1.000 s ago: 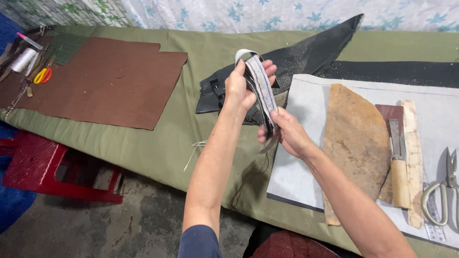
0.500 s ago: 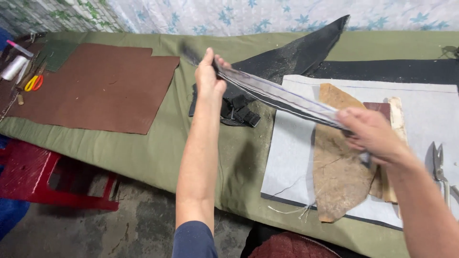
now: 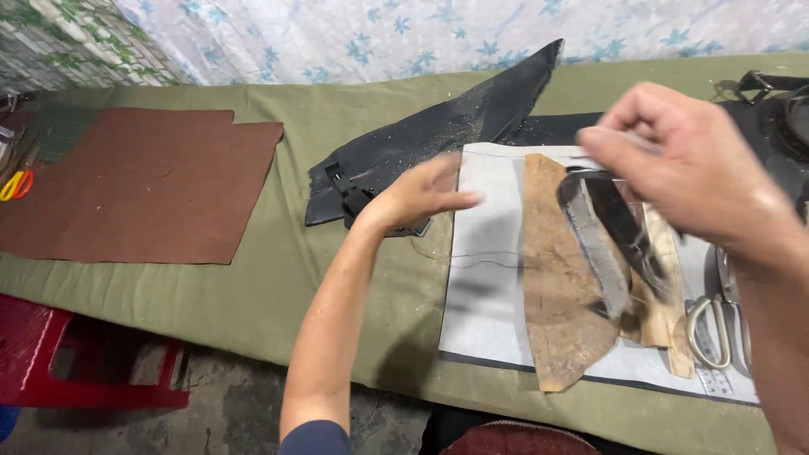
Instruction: Organizing leather scraps and tools on a workbench and then cutting a curved piece of leather with scissors.
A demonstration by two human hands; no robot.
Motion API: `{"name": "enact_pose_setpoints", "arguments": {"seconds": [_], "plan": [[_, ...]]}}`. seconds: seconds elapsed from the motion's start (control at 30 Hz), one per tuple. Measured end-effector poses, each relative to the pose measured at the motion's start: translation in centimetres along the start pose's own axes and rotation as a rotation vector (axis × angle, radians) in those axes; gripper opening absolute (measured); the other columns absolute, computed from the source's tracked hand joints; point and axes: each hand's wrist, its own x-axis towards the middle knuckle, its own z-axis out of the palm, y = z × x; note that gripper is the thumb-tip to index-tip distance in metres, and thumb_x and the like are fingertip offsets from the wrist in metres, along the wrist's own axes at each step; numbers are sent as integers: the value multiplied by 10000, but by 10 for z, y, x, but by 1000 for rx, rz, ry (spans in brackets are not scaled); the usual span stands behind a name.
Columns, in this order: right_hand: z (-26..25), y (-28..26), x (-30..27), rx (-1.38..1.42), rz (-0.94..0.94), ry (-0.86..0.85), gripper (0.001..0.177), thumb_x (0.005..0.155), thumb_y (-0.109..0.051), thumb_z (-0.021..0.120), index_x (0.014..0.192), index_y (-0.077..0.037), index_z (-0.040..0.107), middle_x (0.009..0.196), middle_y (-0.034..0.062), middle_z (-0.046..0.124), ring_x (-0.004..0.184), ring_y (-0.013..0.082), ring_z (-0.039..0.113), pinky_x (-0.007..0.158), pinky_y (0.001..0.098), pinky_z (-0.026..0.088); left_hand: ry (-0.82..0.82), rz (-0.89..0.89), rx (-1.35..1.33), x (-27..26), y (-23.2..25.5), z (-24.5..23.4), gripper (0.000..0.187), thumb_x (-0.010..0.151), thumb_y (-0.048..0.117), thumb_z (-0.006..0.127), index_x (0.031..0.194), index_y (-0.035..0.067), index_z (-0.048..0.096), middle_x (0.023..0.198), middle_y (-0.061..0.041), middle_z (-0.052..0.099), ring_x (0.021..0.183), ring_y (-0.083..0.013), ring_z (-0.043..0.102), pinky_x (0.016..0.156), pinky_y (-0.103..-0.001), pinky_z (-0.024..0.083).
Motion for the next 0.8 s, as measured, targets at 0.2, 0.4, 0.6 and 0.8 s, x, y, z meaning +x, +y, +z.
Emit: {"name": "enact_pose_setpoints", "arguments": {"seconds": [0.2,0.4,0.6,0.8], "plan": [[28,-14,16,410,-368,130,294,1123,-52,563,1322,-21,349,704,58,529,584,123,524,481,229,469,-122,548,-494,14,88,73,1335,632,344,878,1604,1,30,1648,-288,264,1586,-347,261,1360,-415,219],[-8,5,42,408,-215,150,141,1181,-127,561,1276,-101,460,713,-45,415,492,35,315,411,198,307,-184,492,-636,114,6,138,460,965,261,746,1367,69,630,1325,-45,682,1080,-157,697,999,-349,635],[-45,51,40,257,-249,280,147,1288,-44,516,1218,28,623,717,42,456,572,85,434,447,229,321,105,351,109,230,-30,99,233,891,317,737,1105,239,785,1052,38,811,849,-86,738,764,-240,549],[-25,109,-29,38,-290,341,128,1168,54,483,1104,84,590,714,111,555,389,126,411,245,236,317,383,687,308,306,-5,70,169,880,51,577,976,185,614,975,-97,578,888,-316,612,791,-362,434]]}}
